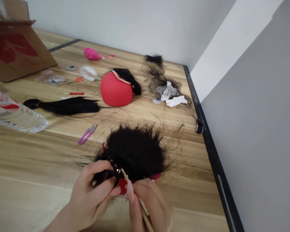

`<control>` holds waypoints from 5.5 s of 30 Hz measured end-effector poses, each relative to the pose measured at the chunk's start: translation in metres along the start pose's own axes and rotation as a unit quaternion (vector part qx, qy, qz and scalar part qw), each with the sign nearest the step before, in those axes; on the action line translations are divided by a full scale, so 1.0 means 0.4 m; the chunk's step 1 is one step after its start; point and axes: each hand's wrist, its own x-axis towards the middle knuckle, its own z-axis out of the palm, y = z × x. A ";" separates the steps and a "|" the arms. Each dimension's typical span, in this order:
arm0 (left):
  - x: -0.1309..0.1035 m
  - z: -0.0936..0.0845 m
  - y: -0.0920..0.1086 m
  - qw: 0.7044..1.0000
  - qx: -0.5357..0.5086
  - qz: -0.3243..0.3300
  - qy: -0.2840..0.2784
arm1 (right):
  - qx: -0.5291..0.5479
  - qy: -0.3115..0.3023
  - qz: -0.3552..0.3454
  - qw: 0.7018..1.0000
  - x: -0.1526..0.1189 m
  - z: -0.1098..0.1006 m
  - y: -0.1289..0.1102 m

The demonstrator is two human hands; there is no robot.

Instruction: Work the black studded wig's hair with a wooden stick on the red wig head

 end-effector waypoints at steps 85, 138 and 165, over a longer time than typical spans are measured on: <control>-0.017 0.004 -0.023 0.993 0.007 0.036 -0.114 | 0.070 -0.033 0.089 0.993 0.018 -0.015 -0.002; -0.015 -0.001 -0.023 0.993 -0.001 0.034 -0.114 | 0.015 -0.074 0.003 0.997 0.040 -0.023 -0.002; -0.013 0.012 -0.016 0.994 0.037 0.041 -0.092 | 0.215 0.036 0.155 0.964 0.021 -0.017 0.021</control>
